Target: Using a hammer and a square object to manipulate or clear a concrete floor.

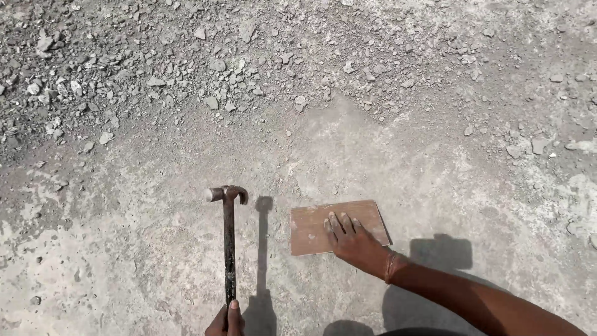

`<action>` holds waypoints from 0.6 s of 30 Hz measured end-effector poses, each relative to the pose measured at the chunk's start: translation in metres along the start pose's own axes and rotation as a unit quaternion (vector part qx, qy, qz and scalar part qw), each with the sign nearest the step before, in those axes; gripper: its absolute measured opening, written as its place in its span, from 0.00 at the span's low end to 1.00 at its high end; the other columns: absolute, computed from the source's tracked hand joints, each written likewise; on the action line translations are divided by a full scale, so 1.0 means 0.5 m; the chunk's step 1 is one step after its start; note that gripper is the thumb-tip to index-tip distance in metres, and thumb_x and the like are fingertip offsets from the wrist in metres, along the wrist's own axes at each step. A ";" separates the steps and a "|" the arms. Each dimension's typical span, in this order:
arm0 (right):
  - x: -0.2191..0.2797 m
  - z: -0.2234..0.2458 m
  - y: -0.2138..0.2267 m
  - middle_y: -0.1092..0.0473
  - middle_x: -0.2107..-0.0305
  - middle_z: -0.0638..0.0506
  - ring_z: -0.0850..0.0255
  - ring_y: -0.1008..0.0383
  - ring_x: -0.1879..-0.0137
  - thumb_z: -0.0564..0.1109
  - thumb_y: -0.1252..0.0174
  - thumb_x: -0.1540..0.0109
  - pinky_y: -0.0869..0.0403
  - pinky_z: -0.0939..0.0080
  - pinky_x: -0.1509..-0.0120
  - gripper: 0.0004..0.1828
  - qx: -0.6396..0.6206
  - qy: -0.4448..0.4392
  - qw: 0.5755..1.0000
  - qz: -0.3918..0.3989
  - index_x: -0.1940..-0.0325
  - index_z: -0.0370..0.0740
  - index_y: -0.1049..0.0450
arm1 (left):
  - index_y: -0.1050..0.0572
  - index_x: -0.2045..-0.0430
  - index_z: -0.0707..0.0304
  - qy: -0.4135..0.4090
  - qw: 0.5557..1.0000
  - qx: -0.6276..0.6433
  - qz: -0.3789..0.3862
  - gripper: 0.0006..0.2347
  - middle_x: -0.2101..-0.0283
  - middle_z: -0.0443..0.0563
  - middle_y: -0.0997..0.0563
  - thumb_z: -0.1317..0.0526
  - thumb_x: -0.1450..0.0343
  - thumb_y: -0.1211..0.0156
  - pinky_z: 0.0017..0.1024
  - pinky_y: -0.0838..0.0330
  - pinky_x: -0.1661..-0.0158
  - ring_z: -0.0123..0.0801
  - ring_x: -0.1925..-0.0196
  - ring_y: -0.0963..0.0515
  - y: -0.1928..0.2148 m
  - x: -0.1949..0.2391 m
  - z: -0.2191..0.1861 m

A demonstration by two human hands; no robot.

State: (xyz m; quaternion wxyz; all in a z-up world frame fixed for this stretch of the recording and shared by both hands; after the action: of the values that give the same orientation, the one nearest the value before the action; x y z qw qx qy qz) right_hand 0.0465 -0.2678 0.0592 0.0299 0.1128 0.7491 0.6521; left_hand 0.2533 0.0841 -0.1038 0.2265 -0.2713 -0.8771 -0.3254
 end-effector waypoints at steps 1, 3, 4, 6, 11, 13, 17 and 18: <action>-0.001 0.007 -0.001 0.30 0.43 0.32 0.41 0.27 0.40 0.39 0.43 0.42 0.23 0.48 0.44 0.28 -0.009 -0.006 1.000 0.001 0.38 0.26 0.33 | 0.23 0.83 0.73 0.001 1.000 -0.010 0.002 0.20 0.89 0.53 0.30 0.53 0.25 0.47 0.31 0.43 0.83 0.29 0.89 0.34 0.006 0.029 -0.053; -0.002 0.005 0.009 0.29 0.45 0.31 0.42 0.25 0.43 0.39 0.42 0.45 0.21 0.50 0.49 0.29 0.017 -0.011 1.000 0.010 0.41 0.26 0.32 | 0.22 0.83 0.71 -0.131 0.989 -0.039 0.050 0.16 0.90 0.49 0.27 0.55 0.29 0.41 0.26 0.39 0.83 0.23 0.87 0.30 -0.008 0.096 -0.200; -0.008 -0.034 0.012 0.29 0.45 0.31 0.42 0.25 0.43 0.39 0.42 0.45 0.21 0.50 0.49 0.29 0.017 -0.014 1.000 0.006 0.41 0.26 0.32 | 0.22 0.83 0.71 -0.135 0.989 -0.041 0.048 0.16 0.90 0.49 0.27 0.55 0.29 0.41 0.26 0.39 0.83 0.23 0.87 0.30 -0.005 0.111 -0.207; -0.014 -0.182 0.021 0.23 0.58 0.39 0.53 0.19 0.61 0.35 0.43 0.40 0.21 0.53 0.60 0.23 -0.064 -0.209 0.976 0.014 0.40 0.25 0.30 | 0.22 0.82 0.71 -0.149 0.984 -0.007 0.094 0.14 0.90 0.49 0.29 0.57 0.29 0.40 0.27 0.42 0.82 0.23 0.86 0.32 -0.034 0.131 -0.226; 0.126 -0.372 0.290 0.25 0.74 0.40 0.44 0.24 0.72 0.50 0.43 0.34 0.26 0.46 0.67 0.15 -0.151 -0.356 0.907 -0.168 0.47 0.40 0.21 | 0.24 0.75 0.67 -0.186 0.967 0.032 0.172 0.14 0.87 0.45 0.31 0.54 0.27 0.45 0.27 0.41 0.83 0.22 0.85 0.34 -0.124 0.177 -0.227; 0.161 -0.391 0.383 0.26 0.75 0.40 0.43 0.25 0.71 0.51 0.43 0.31 0.27 0.45 0.66 0.15 -0.143 -0.364 0.900 -0.192 0.48 0.40 0.20 | 0.24 0.72 0.65 -0.222 0.959 -0.018 0.175 0.14 0.85 0.43 0.33 0.52 0.26 0.46 0.26 0.43 0.81 0.20 0.82 0.37 -0.150 0.159 -0.262; 0.179 -0.376 0.525 0.27 0.77 0.48 0.55 0.28 0.78 0.49 0.45 0.31 0.31 0.53 0.74 0.13 -0.048 -0.270 0.955 -0.117 0.50 0.41 0.21 | 0.32 0.81 0.69 -0.077 0.970 -0.109 0.205 0.23 0.86 0.45 0.35 0.46 0.23 0.48 0.31 0.44 0.84 0.26 0.86 0.38 -0.101 0.179 -0.365; 0.176 -0.366 0.565 0.28 0.79 0.52 0.61 0.30 0.82 0.47 0.47 0.30 0.34 0.58 0.79 0.13 0.030 -0.215 0.972 -0.084 0.48 0.42 0.21 | 0.34 0.82 0.68 -0.053 0.979 -0.066 0.187 0.23 0.87 0.46 0.35 0.46 0.23 0.50 0.34 0.44 0.85 0.29 0.88 0.38 -0.071 0.210 -0.416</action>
State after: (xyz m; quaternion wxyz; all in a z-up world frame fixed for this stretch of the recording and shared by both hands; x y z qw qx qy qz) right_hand -0.0375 -0.3920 0.3731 0.2419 0.1876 0.7511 0.5849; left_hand 0.1984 -0.0486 0.0833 0.2179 -0.4614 -0.7983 -0.3199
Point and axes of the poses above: each hand's wrist, its own x-axis away from the middle knuckle, its own y-axis out of the back of the hand, z = x × y, the point moved 6 cm from there along -x, towards the middle knuckle
